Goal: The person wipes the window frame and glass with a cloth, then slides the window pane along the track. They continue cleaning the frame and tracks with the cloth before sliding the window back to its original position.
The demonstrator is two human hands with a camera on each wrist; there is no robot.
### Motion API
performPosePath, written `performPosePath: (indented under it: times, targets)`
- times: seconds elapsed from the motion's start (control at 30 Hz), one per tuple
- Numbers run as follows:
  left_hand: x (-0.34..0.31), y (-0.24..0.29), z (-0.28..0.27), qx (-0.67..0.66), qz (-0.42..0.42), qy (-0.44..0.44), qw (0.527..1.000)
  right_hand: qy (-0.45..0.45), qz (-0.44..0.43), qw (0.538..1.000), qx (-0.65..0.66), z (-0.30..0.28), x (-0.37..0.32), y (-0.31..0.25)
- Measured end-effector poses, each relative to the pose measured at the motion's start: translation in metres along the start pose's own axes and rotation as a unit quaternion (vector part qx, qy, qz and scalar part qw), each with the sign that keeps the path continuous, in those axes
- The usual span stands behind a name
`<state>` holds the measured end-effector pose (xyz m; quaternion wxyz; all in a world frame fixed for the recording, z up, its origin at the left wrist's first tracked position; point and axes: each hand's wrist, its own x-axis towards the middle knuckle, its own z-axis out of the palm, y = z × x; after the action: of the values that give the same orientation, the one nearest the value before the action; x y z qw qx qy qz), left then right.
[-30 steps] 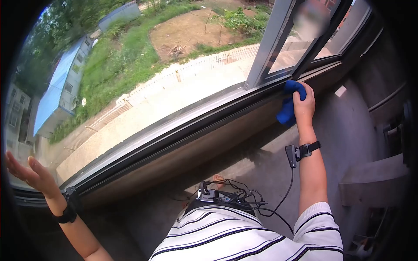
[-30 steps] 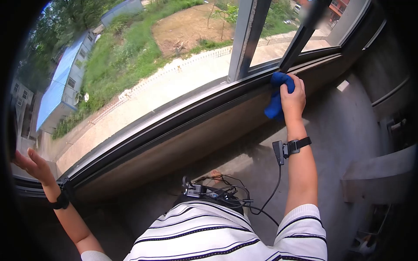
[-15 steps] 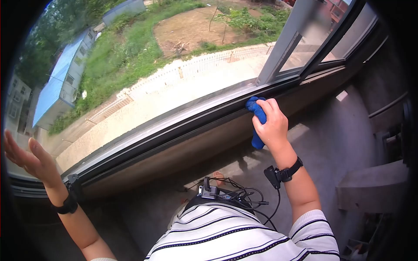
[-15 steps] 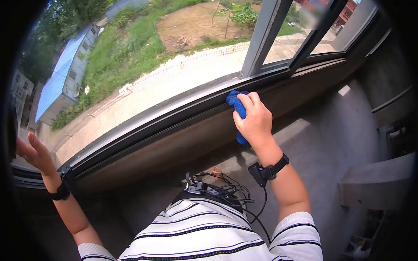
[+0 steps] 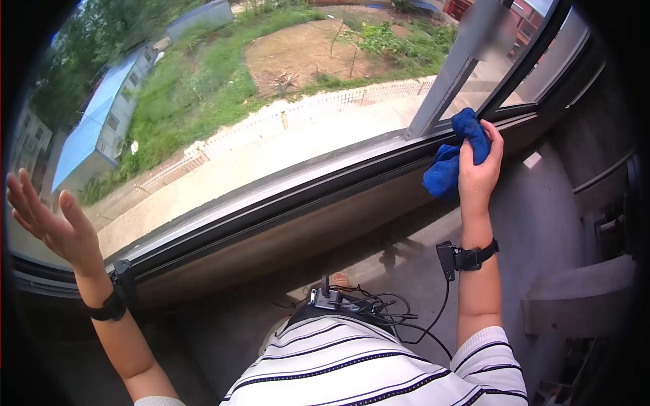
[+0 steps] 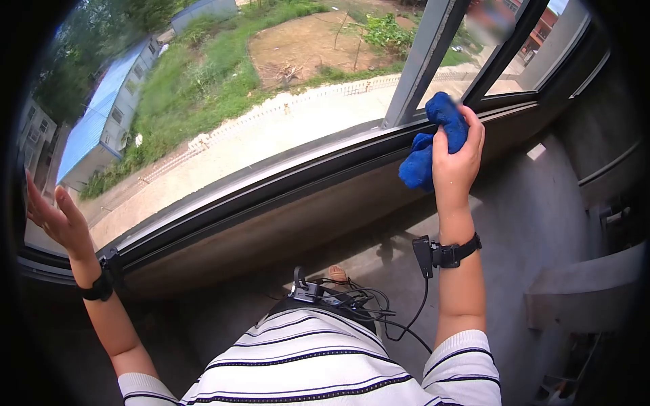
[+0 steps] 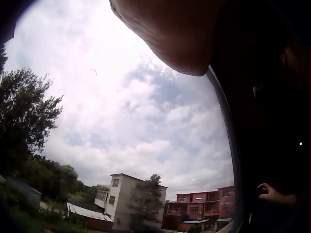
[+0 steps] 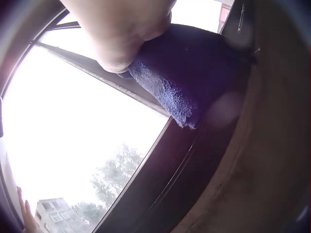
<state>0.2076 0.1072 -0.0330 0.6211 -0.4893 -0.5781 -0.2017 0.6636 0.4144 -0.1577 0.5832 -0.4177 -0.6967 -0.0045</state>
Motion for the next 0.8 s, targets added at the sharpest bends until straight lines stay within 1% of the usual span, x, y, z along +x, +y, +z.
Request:
performPosePath:
  times: [0.07, 0.13, 0.17, 0.2, 0.23, 0.27, 0.3, 0.33, 0.37, 0.4, 0.47, 0.57, 0.63, 0.7, 0.73, 0.8]
  targets:
    - [0.000, 0.001, -0.001, 0.003, 0.003, 0.001, 1.000, 0.019, 0.012, 0.996, -0.084, 0.009, 0.013, 0.019]
    - [0.000, 0.000, -0.001, -0.002, 0.000, -0.004, 1.000, -0.027, 0.013, 0.993, -0.115, 0.033, -0.003, 0.009]
    - [0.001, 0.001, 0.000, -0.001, 0.002, -0.003, 1.000, -0.031, -0.004, 0.996, -0.083, 0.041, -0.019, -0.001]
    - [0.001, 0.002, 0.000, -0.001, 0.000, -0.001, 1.000, -0.053, -0.039, 0.996, -0.052, 0.046, -0.038, -0.012]
    - [0.001, 0.004, -0.001, -0.002, -0.002, 0.000, 1.000, -0.103, -0.042, 0.994, -0.007, 0.051, -0.060, -0.029]
    - [0.000, 0.004, -0.001, -0.002, -0.002, -0.001, 1.000, -0.142, -0.076, 0.987, 0.015, 0.056, -0.081, -0.048]
    - [0.000, 0.004, -0.001, -0.002, 0.000, 0.000, 1.000, -0.184, -0.111, 0.976, 0.031, 0.060, -0.097, -0.067]
    - [0.001, 0.004, -0.002, -0.004, 0.003, 0.001, 1.000, -0.212, -0.120, 0.968, 0.067, 0.063, -0.104, -0.086]
    - [0.002, 0.003, -0.002, -0.006, 0.006, 0.003, 1.000, -0.245, -0.148, 0.954, 0.094, 0.063, -0.102, -0.107]
    - [0.002, 0.002, -0.002, -0.004, 0.007, 0.001, 1.000, -0.276, -0.201, 0.933, 0.117, 0.068, -0.106, -0.121]
    - [0.003, 0.000, 0.000, -0.003, 0.008, 0.003, 1.000, -0.309, -0.271, 0.902, 0.132, 0.075, -0.109, -0.141]
    - [0.000, -0.002, -0.002, 0.014, 0.002, -0.014, 1.000, -0.307, -0.281, 0.896, 0.154, 0.071, -0.100, -0.133]
    - [0.002, 0.001, 0.001, 0.003, 0.005, 0.001, 1.000, -0.303, -0.271, 0.904, 0.132, 0.062, -0.095, -0.121]
    - [0.002, 0.006, 0.000, -0.003, -0.003, 0.002, 1.000, -0.295, -0.203, 0.928, 0.102, 0.048, -0.087, -0.111]
    - [0.001, 0.006, -0.001, -0.016, -0.006, -0.003, 1.000, -0.265, -0.186, 0.942, 0.091, 0.047, -0.086, -0.101]
    - [-0.001, 0.004, -0.010, -0.050, 0.008, -0.046, 0.998, -0.248, -0.140, 0.956, 0.073, 0.043, -0.087, -0.083]
